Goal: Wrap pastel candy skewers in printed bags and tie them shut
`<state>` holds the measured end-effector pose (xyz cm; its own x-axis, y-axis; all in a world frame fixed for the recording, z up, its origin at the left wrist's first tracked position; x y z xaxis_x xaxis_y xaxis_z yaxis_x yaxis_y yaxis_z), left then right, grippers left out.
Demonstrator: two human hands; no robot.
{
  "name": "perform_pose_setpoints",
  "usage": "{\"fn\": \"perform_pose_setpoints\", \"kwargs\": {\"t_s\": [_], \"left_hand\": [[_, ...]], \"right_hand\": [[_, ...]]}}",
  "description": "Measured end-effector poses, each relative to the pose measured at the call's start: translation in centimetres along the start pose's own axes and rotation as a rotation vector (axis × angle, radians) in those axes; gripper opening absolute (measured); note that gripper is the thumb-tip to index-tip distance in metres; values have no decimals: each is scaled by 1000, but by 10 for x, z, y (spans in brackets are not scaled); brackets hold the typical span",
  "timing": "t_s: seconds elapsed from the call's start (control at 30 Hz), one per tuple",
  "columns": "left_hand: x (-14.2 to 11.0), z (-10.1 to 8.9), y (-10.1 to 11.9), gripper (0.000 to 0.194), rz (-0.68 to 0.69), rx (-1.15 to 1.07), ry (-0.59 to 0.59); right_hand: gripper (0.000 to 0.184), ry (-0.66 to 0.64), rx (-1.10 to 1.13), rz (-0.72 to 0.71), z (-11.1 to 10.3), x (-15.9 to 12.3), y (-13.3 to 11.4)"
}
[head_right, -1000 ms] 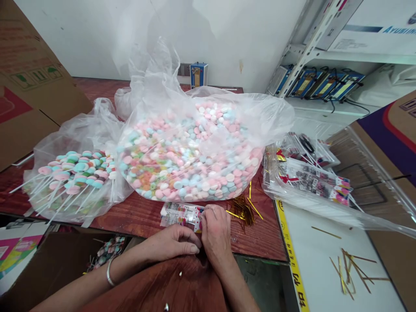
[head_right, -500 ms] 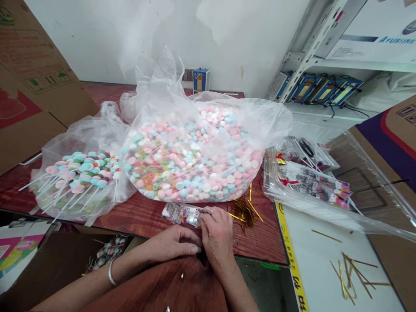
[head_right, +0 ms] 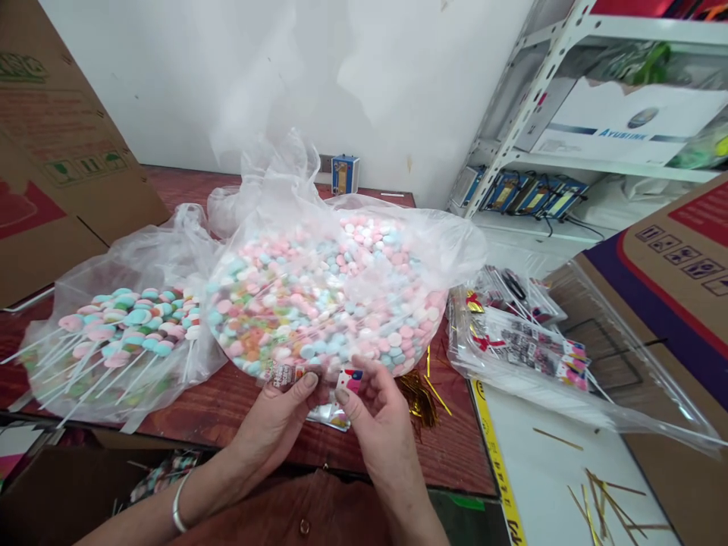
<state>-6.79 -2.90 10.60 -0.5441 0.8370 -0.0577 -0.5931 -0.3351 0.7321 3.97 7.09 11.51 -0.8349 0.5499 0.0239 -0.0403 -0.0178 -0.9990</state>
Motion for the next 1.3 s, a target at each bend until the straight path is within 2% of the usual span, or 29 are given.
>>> {"fn": "perform_pose_setpoints", "kwargs": {"t_s": [0.1, 0.33, 0.47, 0.57, 0.63, 0.77, 0.9, 1.0, 1.17, 1.3], "left_hand": [[3, 3, 0, 33, -24, -15, 32], [11, -4, 5, 41, 25, -56, 155], [14, -6, 6, 39, 47, -103, 115], [16, -8, 5, 36, 6, -161, 52], [17, -13, 3, 37, -30, -258, 53], [17, -24, -1, 31, -75, -466, 169], [17, -29, 0, 13, -95, -543, 212], [17, -26, 3, 18, -95, -512, 176], [9, -24, 19, 40, 73, -340, 110], [1, -23, 25, 38, 14, -180, -2]], "right_hand": [[22, -15, 75, 16, 11, 1, 4], [32, 29, -326, -25, 14, -1, -9], [40, 85, -559, -154, 17, 2, -20], [43, 78, -669, -265, 22, 2, -30], [44, 63, -655, -297, 24, 1, -34], [37, 58, -508, -319, 26, -5, -44], [26, 110, -629, -507, 35, -16, -61], [28, 62, -762, -558, 48, -17, -60], [17, 44, -763, -482, 57, -7, -43], [16, 33, -768, -461, 60, -5, -35]]}}
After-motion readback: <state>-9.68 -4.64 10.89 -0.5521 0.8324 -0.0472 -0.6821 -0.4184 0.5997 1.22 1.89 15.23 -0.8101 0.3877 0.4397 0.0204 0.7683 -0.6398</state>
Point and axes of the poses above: each hand's wrist, its own x-axis towards the middle knuckle, its own z-axis out of the palm, y = z × x, the point moved 5 cm from there along x, towards the middle knuckle, and after that the axes turned 15 degrees about -y, right-handed, at the moved point
